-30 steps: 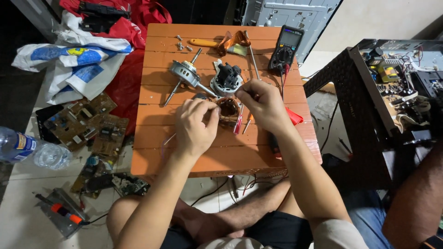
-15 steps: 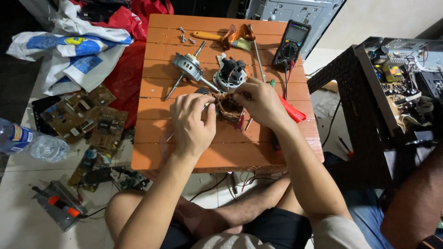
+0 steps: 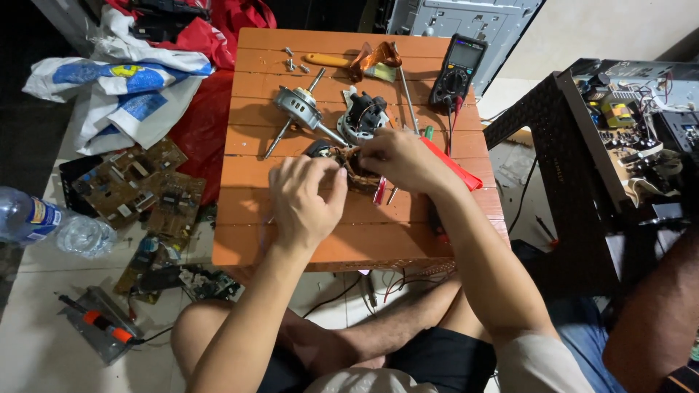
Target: Connecting and organizing wires on a motor assembly during a repair task using a screwdriver and multimeter.
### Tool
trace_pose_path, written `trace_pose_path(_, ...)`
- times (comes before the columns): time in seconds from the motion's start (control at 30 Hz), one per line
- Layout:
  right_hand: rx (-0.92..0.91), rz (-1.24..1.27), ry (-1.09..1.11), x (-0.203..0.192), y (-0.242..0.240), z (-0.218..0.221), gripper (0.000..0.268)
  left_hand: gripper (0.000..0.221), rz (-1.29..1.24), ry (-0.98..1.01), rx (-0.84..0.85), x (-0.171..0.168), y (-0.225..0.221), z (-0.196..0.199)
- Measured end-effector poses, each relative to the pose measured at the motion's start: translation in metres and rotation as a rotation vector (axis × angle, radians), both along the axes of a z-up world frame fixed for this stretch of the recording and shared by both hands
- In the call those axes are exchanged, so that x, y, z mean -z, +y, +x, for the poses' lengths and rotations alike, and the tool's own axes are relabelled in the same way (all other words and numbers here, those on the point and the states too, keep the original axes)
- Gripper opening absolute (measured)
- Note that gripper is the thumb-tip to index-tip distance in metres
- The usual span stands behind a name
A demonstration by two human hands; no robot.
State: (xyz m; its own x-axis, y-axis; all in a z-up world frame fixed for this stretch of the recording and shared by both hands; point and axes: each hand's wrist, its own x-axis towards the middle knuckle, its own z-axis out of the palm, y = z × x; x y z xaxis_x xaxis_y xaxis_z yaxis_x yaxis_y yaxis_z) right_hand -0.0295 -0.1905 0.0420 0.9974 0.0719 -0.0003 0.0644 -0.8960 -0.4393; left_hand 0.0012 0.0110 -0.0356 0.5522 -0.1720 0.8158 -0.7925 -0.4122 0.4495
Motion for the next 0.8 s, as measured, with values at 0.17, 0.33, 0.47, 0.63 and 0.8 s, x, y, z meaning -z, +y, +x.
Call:
trace_pose_path(0.17,0.013,-0.037,0.084,-0.002,0.001,0.003,0.022,0.013,0.231,0.089,-0.015,0.014,0.001,-0.017)
trace_pose_path(0.33,0.016,0.003,0.094,0.000,0.000,0.005,0.021,0.027,0.347,0.201,-0.064,0.017,-0.002,-0.029)
trace_pose_path(0.47,0.011,0.035,0.086,0.005,-0.003,0.006,0.023,0.030,0.328,0.207,-0.083,0.026,-0.008,-0.023)
trace_pose_path(0.63,0.002,0.023,0.067,0.009,-0.005,0.008,0.025,0.026,0.326,0.188,-0.111,0.026,-0.016,-0.025)
trace_pose_path(0.8,-0.002,0.038,0.065,0.001,-0.001,0.004,0.026,0.016,0.272,0.183,-0.046,0.017,-0.017,-0.027)
